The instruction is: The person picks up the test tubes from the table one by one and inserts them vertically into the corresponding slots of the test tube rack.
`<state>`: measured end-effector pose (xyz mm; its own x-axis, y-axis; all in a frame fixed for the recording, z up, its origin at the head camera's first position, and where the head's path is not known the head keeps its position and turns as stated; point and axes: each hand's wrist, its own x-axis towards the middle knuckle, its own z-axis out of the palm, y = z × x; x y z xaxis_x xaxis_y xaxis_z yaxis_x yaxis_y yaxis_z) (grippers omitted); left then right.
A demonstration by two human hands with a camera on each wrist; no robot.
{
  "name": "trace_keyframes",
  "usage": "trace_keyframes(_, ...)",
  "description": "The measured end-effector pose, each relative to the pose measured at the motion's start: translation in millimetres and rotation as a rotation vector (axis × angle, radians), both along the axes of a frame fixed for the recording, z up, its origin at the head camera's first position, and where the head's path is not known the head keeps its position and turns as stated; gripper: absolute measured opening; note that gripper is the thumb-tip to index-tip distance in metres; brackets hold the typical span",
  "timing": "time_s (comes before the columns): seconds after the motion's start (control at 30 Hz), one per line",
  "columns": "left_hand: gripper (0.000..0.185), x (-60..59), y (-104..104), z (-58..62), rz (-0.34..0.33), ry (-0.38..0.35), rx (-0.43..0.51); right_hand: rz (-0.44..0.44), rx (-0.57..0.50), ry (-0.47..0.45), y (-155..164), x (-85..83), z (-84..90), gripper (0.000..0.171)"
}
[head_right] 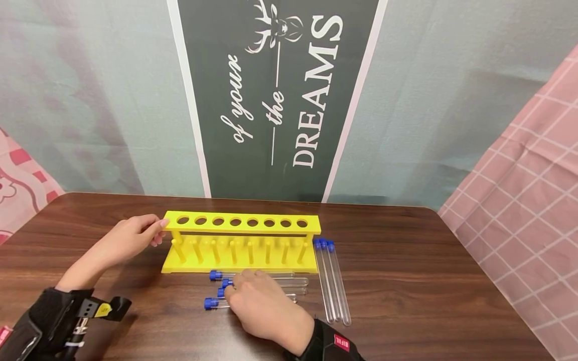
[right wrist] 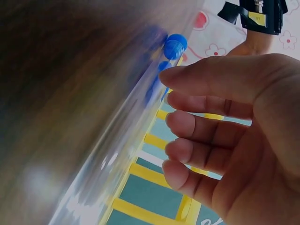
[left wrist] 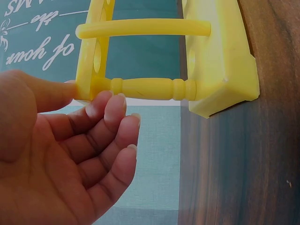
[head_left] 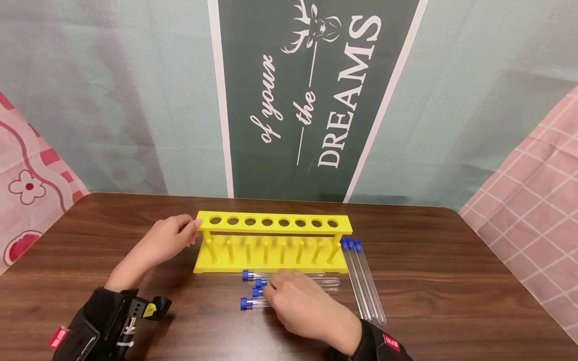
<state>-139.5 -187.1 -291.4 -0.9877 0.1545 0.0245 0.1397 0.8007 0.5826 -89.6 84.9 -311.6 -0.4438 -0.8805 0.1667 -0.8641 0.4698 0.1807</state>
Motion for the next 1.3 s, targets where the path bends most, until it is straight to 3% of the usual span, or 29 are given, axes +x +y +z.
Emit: trace_keyframes(1.3,0.030,-0.1,0.3,0.5,-0.004,0.002,-0.003,-0.070,0.068,0.006,-3.3,-0.7,-6.7,0.007)
